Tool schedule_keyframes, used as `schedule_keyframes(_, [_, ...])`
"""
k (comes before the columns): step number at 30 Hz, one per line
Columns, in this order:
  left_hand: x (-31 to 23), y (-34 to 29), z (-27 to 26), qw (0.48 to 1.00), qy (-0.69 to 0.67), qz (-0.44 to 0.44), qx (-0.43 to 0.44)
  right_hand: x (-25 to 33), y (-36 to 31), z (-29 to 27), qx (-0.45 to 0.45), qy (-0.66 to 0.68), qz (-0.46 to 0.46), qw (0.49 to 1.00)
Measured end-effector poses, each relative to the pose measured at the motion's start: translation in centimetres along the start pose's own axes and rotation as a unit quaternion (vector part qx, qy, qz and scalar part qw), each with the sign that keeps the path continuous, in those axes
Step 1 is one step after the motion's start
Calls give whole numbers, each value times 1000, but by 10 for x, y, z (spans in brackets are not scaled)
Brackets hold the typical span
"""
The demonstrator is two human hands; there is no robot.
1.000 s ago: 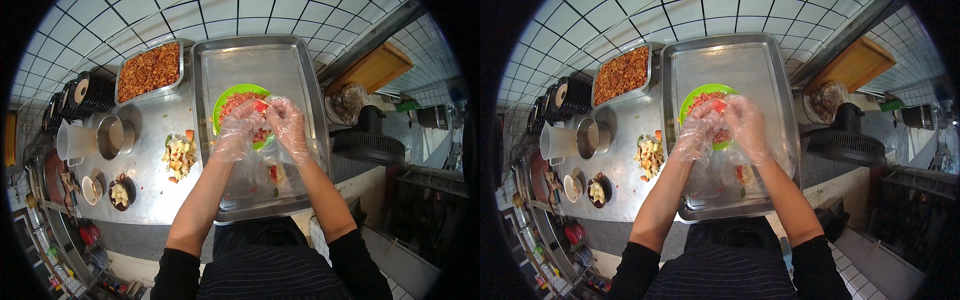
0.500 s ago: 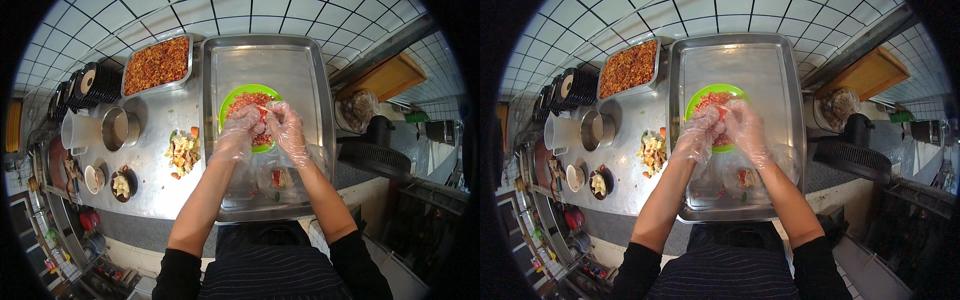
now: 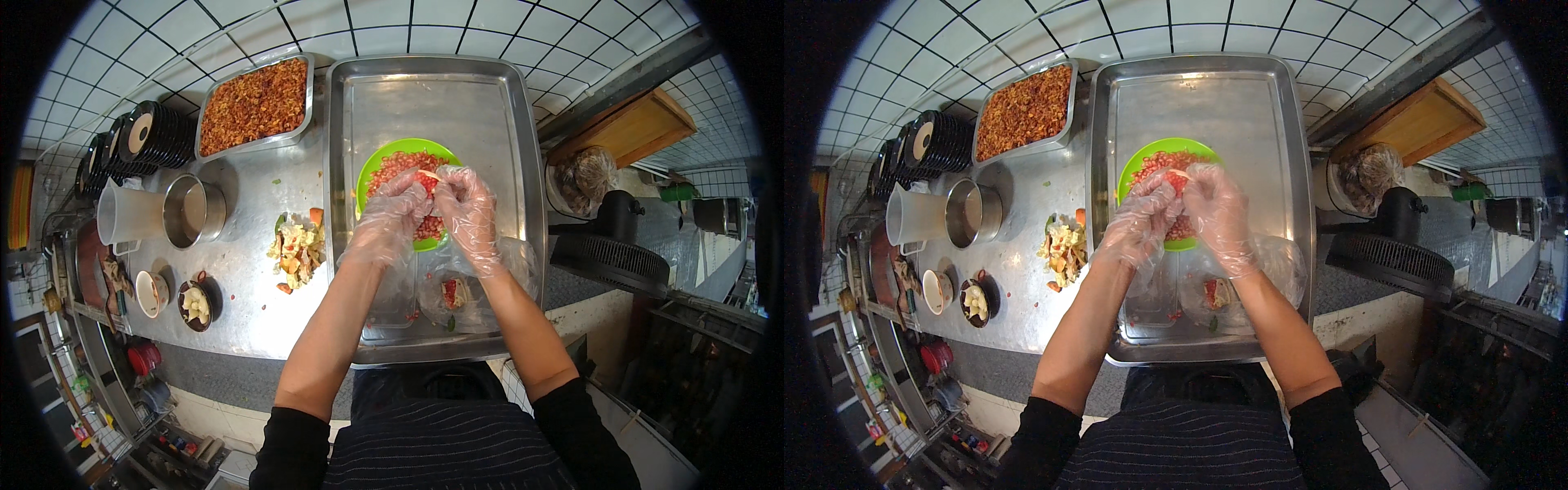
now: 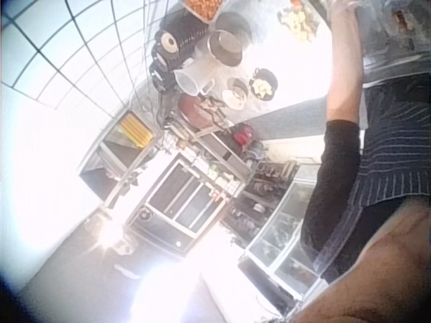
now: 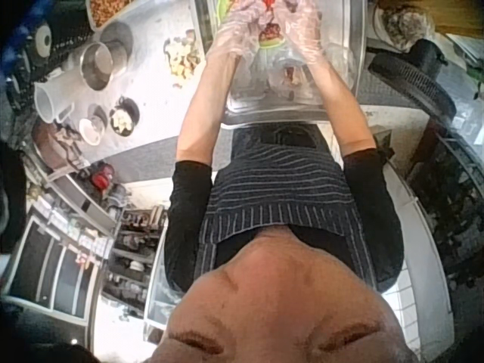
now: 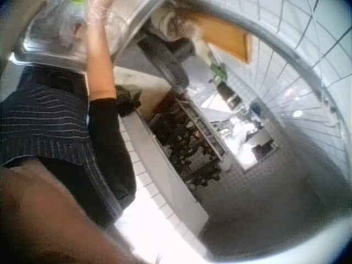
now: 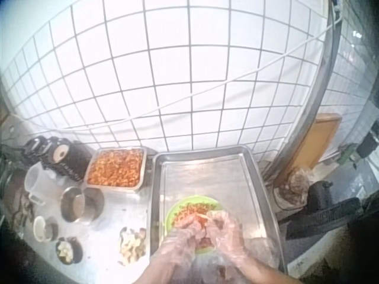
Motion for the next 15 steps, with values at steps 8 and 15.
schedule_keyframes(8, [-7, 0, -7, 999, -37, -25, 21, 5, -3, 6, 5, 0, 8, 1000])
schedule_keyframes(15, [-11, 4, -17, 999, -30, -20, 22, 7, -5, 13, 7, 3, 5, 1000])
Point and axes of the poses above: each hand's wrist, its own y-axis towards the middle knuckle, its own z-axis out of the palm, x = y × z, the point moved 2 cm from there along y, towards the middle knuckle, and after that the axes turned 12 degrees about -y, right-handed, at the moved point
